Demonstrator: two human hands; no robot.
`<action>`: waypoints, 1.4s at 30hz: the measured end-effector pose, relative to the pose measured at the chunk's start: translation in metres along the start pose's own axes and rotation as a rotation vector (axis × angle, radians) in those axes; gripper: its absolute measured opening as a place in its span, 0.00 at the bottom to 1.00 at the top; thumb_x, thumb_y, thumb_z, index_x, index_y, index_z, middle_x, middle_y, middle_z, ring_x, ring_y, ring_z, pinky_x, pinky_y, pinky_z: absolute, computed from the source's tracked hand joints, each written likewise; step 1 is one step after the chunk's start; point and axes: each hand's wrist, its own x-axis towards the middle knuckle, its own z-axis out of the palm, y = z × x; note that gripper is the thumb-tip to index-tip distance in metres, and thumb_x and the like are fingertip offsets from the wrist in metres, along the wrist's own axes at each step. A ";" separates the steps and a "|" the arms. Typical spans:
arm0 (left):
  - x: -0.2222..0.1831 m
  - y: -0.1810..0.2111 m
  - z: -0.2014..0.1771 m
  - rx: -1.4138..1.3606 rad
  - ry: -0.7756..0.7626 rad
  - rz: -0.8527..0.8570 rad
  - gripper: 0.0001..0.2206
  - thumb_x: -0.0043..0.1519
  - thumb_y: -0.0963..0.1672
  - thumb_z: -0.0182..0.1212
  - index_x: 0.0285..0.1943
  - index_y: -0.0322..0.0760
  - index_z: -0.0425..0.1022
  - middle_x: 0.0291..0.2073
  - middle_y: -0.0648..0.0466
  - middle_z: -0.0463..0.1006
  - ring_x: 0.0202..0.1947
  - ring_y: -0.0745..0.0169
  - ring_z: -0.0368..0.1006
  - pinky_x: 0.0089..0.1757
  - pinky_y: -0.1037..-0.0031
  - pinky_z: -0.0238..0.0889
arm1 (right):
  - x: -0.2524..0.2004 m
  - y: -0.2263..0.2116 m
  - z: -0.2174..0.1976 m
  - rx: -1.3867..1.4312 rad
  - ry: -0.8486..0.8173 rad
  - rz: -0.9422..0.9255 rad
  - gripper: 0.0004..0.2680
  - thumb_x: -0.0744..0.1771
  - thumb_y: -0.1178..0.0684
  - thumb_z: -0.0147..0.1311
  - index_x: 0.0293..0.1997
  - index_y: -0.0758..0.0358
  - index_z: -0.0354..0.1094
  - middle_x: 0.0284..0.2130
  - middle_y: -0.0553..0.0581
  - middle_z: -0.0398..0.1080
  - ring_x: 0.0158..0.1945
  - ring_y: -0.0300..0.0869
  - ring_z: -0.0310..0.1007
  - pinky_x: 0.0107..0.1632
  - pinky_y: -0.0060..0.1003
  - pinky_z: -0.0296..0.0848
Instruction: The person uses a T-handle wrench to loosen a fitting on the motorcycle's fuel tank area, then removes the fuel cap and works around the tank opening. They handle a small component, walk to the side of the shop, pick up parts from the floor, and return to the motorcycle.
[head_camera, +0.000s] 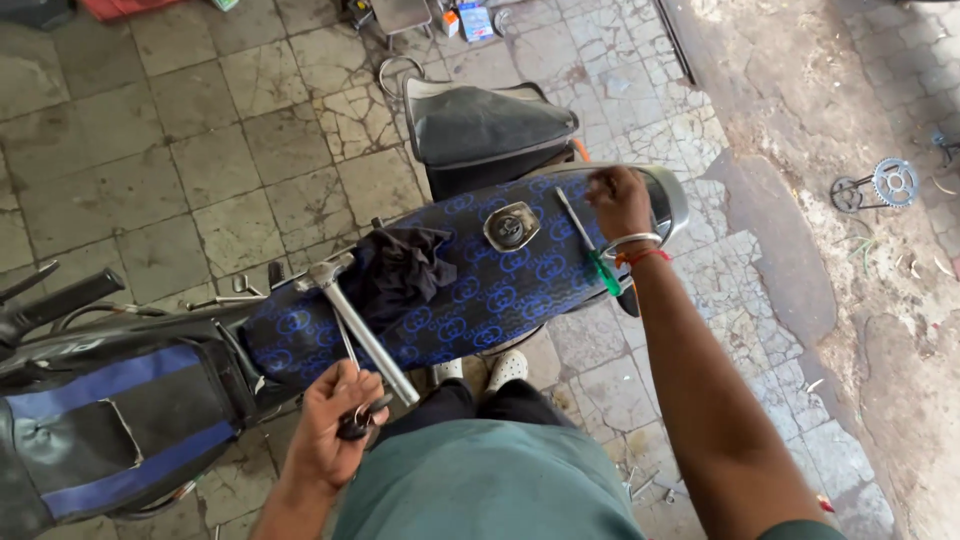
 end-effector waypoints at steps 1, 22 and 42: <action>0.011 0.003 0.001 -0.011 0.024 -0.022 0.17 0.61 0.39 0.64 0.24 0.45 0.60 0.20 0.63 0.60 0.22 0.74 0.58 0.26 0.74 0.55 | -0.002 -0.008 0.003 0.134 0.014 -0.131 0.06 0.67 0.57 0.51 0.43 0.65 0.73 0.39 0.61 0.71 0.35 0.47 0.80 0.40 0.40 0.79; 0.058 -0.014 0.074 0.230 0.122 0.058 0.21 0.56 0.38 0.70 0.20 0.46 0.58 0.14 0.63 0.56 0.15 0.74 0.49 0.22 0.75 0.41 | -0.040 -0.097 0.027 -0.393 -0.393 -0.298 0.15 0.58 0.40 0.67 0.28 0.65 0.76 0.25 0.66 0.75 0.32 0.58 0.76 0.39 0.50 0.74; 0.076 -0.294 0.258 0.189 0.693 0.075 0.17 0.61 0.43 0.65 0.24 0.44 0.59 0.14 0.60 0.53 0.16 0.70 0.49 0.25 0.69 0.46 | 0.035 0.182 -0.320 -0.039 -0.538 -0.242 0.13 0.55 0.46 0.75 0.25 0.65 0.77 0.17 0.56 0.73 0.19 0.39 0.71 0.25 0.35 0.70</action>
